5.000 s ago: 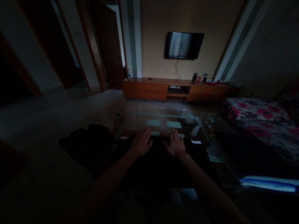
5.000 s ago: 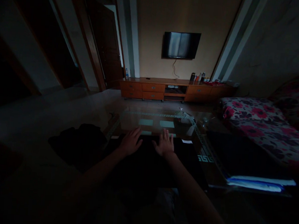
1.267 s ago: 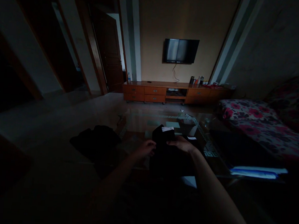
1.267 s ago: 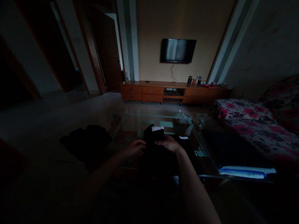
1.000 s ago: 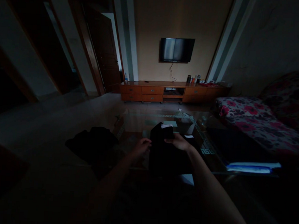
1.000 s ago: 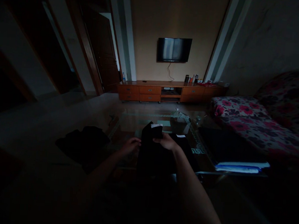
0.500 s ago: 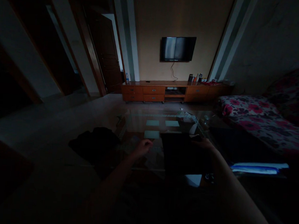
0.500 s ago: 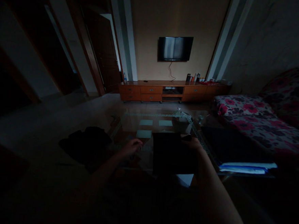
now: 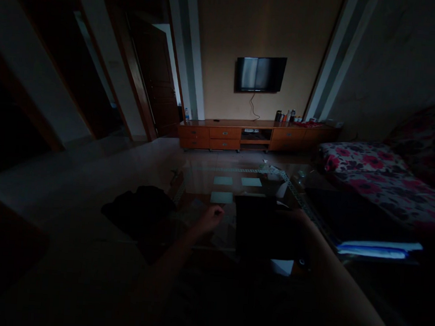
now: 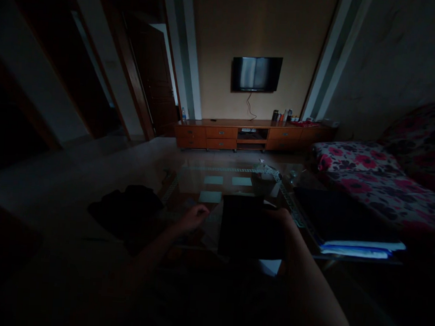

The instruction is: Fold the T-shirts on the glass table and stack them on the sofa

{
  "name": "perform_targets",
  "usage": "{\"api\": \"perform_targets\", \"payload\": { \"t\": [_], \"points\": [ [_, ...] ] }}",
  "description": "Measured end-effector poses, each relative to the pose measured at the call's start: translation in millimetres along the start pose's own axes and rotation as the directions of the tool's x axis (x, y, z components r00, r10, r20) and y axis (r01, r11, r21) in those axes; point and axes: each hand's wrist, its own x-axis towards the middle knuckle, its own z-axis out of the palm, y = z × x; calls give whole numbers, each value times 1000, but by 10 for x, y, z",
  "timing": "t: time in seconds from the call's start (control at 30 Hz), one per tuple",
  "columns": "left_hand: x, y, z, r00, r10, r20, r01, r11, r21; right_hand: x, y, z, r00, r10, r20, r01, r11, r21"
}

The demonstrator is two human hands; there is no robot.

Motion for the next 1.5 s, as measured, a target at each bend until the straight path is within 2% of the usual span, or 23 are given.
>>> {"api": "perform_targets", "payload": {
  "t": [0.1,0.17,0.27,0.33,0.4,0.47,0.57,0.63,0.7,0.8,0.93,1.0,1.07,1.17,1.23,1.3,1.37,1.5],
  "points": [
    [-19,31,4,994,109,13,-110,993,50,-57,-87,62,996,40,82,-45,998,51],
    [-28,54,5,985,173,4,-173,983,64,-130,-192,118,990,25,141,-44,990,136],
    [-78,154,-46,960,275,-51,-270,959,90,-298,-486,185,965,-154,214,85,950,301],
    [-146,287,-128,929,356,-97,-343,931,126,-443,-744,206,898,-351,267,245,901,358],
    [-228,451,-228,901,410,-142,-389,908,158,-596,-993,215,791,-505,346,377,847,375],
    [-296,592,-314,894,418,-159,-397,905,150,-734,-1184,223,702,-577,417,447,813,374],
    [-340,665,-377,942,322,-92,-323,946,4,-869,-1322,259,655,-592,470,461,805,373],
    [-333,616,-378,983,183,-14,-183,973,-143,-903,-1328,301,654,-581,485,444,813,376],
    [-313,530,-361,995,68,70,-47,962,-269,-899,-1289,353,663,-571,485,433,820,374],
    [-286,417,-319,990,42,132,14,917,-399,-844,-1192,441,693,-570,441,458,821,342],
    [-251,354,-258,994,-30,105,74,890,-450,-758,-1087,541,750,-557,356,493,830,260],
    [-223,339,-233,998,-20,54,42,902,-431,-748,-1071,569,762,-553,336,516,833,201],
    [-191,322,-210,999,42,-11,-42,911,-410,-770,-1080,582,747,-593,301,587,801,121],
    [-149,283,-178,992,90,-88,-118,908,-403,-835,-1119,596,679,-707,199,720,694,9],
    [-131,252,-161,990,88,-108,-125,909,-398,-876,-1149,616,645,-749,151,762,646,-51],
    [-126,230,-151,991,74,-110,-111,915,-388,-906,-1173,652,649,-745,153,760,643,-91],
    [-136,231,-151,992,65,-104,-101,916,-387,-922,-1189,698,661,-724,194,745,664,-62],
    [-199,313,-178,989,142,-40,-145,898,-415,-930,-1195,762,655,-705,272,728,685,20]
  ]
}}
